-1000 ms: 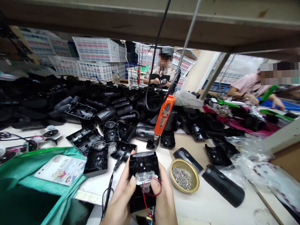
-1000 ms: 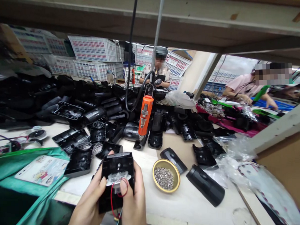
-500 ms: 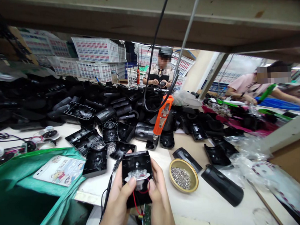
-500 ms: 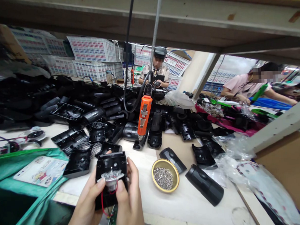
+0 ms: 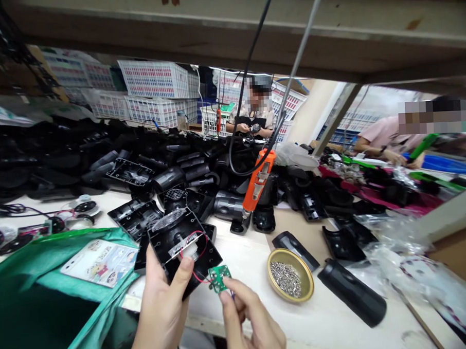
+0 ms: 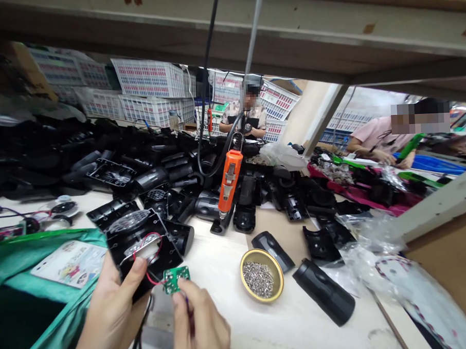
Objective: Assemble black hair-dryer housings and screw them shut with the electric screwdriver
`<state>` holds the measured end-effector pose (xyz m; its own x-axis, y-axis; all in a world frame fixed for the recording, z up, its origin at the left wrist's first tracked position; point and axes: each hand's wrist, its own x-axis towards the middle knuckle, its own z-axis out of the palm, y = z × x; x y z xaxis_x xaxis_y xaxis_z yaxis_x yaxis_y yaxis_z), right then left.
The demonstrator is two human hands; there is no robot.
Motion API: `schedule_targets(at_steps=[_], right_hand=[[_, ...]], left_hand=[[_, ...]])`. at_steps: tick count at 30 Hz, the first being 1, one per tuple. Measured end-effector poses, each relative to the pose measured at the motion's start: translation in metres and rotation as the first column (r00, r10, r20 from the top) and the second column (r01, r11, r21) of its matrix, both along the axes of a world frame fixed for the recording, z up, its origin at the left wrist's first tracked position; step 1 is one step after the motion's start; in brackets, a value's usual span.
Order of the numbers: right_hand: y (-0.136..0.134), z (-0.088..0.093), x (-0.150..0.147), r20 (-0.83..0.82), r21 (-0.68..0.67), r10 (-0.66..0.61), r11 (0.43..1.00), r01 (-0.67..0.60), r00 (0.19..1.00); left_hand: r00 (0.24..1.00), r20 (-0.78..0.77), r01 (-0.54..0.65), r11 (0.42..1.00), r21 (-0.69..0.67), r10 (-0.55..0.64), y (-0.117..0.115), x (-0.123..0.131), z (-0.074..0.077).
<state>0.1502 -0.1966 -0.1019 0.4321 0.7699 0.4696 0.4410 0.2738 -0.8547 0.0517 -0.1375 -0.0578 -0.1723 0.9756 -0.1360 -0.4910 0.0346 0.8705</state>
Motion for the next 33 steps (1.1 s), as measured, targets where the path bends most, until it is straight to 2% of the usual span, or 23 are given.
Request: schedule_targets(at_steps=[3,6,9,11,13,15,18,20,23,26,29,33], right_hand=[[0.012,0.021,0.037,0.318,0.149,0.154,0.966,-0.21,0.936],[0.023,0.046,0.062,0.582,0.168,0.163,0.934,-0.314,0.797],[0.031,0.069,0.067,0.727,0.118,0.18,0.918,-0.379,0.663],[0.035,0.078,0.064,0.797,0.04,0.224,0.907,-0.42,0.561],[0.037,0.08,0.059,0.833,-0.019,0.256,0.9,-0.436,0.491],[0.039,0.077,0.054,0.843,-0.052,0.274,0.898,-0.438,0.463],[0.04,0.069,0.049,0.852,-0.03,0.242,0.908,-0.417,0.464],[0.04,0.066,0.048,0.838,-0.007,0.224,0.916,-0.402,0.498],[0.038,0.064,0.049,0.744,0.02,0.241,0.924,-0.381,0.624],[0.035,0.063,0.054,0.662,0.052,0.246,0.927,-0.372,0.708],[0.031,0.059,0.061,0.642,0.045,0.291,0.909,-0.414,0.709],[0.025,0.051,0.069,0.6,0.015,0.368,0.883,-0.47,0.71]], left_hand=[[0.999,0.03,0.036,0.999,0.029,-0.037,-0.006,-0.002,0.007],[0.999,-0.017,0.046,0.996,0.073,-0.045,-0.009,-0.001,0.005],[0.996,-0.064,0.068,0.996,0.057,-0.064,-0.011,0.002,0.0],[0.995,-0.042,0.093,0.995,0.028,-0.091,-0.012,0.004,-0.001],[0.995,-0.024,0.102,0.994,0.035,-0.102,-0.014,0.005,0.001],[0.996,-0.019,0.093,0.994,0.06,-0.092,-0.015,0.004,0.005],[0.99,0.051,0.127,0.991,0.033,-0.128,-0.016,-0.001,0.009],[0.971,0.151,0.183,0.983,0.015,-0.183,-0.016,-0.007,0.009],[0.946,0.255,0.212,0.977,-0.019,-0.2,-0.015,-0.012,0.005],[0.966,0.22,0.161,0.98,-0.114,-0.133,-0.012,-0.011,0.003],[0.977,0.189,0.129,0.982,-0.14,-0.101,-0.01,-0.009,0.004],[0.97,0.198,0.156,0.984,-0.083,-0.137,-0.009,-0.01,0.004]])
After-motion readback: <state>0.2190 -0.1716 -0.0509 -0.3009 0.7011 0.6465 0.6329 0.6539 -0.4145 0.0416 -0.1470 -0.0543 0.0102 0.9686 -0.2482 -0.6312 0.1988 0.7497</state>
